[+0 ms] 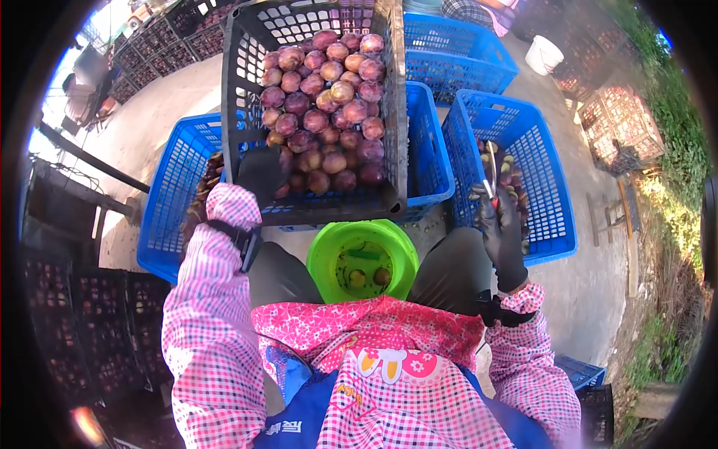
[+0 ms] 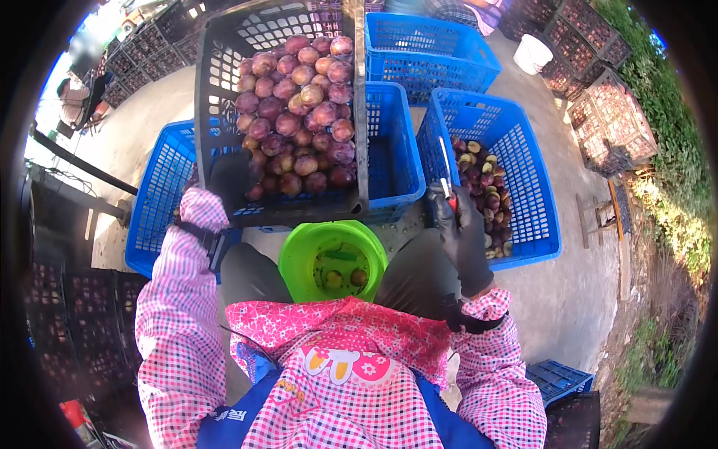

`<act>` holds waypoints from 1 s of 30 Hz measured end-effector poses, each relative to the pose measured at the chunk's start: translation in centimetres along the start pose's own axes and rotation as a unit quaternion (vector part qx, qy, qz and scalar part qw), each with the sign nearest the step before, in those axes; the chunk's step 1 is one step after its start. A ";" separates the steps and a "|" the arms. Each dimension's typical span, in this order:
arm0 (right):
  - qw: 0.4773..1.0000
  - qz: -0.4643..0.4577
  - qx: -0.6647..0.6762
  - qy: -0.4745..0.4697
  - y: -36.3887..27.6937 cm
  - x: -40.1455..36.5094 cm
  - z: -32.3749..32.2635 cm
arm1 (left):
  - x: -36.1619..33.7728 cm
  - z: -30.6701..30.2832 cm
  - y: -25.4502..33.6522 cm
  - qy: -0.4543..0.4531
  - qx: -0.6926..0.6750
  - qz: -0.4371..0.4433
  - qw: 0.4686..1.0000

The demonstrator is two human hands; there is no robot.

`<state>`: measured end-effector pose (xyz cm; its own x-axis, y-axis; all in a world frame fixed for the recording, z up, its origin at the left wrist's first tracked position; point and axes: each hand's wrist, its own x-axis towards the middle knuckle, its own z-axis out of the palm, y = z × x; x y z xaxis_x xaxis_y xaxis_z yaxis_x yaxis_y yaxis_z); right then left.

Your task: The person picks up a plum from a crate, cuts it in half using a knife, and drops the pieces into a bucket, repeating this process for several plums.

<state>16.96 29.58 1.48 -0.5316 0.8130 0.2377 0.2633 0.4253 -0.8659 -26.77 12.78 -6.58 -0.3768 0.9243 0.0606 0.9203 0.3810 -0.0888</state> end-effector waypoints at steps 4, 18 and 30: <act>0.979 0.086 0.152 -0.109 -4.5 -2.1 3.0 | -6.3 -6.4 5.9 -0.039 -0.827 -0.069 0.557; 0.982 -0.030 0.054 -0.176 -8.4 -9.8 8.8 | -19.1 -7.6 19.8 -0.082 -0.978 -0.122 0.149; 0.864 0.257 0.373 -0.217 -6.6 -9.6 9.8 | -18.6 -9.2 21.0 0.209 -0.452 -0.034 0.866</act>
<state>12.42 15.06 0.58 -0.7940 0.5227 -0.3104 0.0480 -0.4551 -0.8892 0.54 3.37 -0.43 -0.5362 0.7394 0.4071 0.6748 0.0858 0.7330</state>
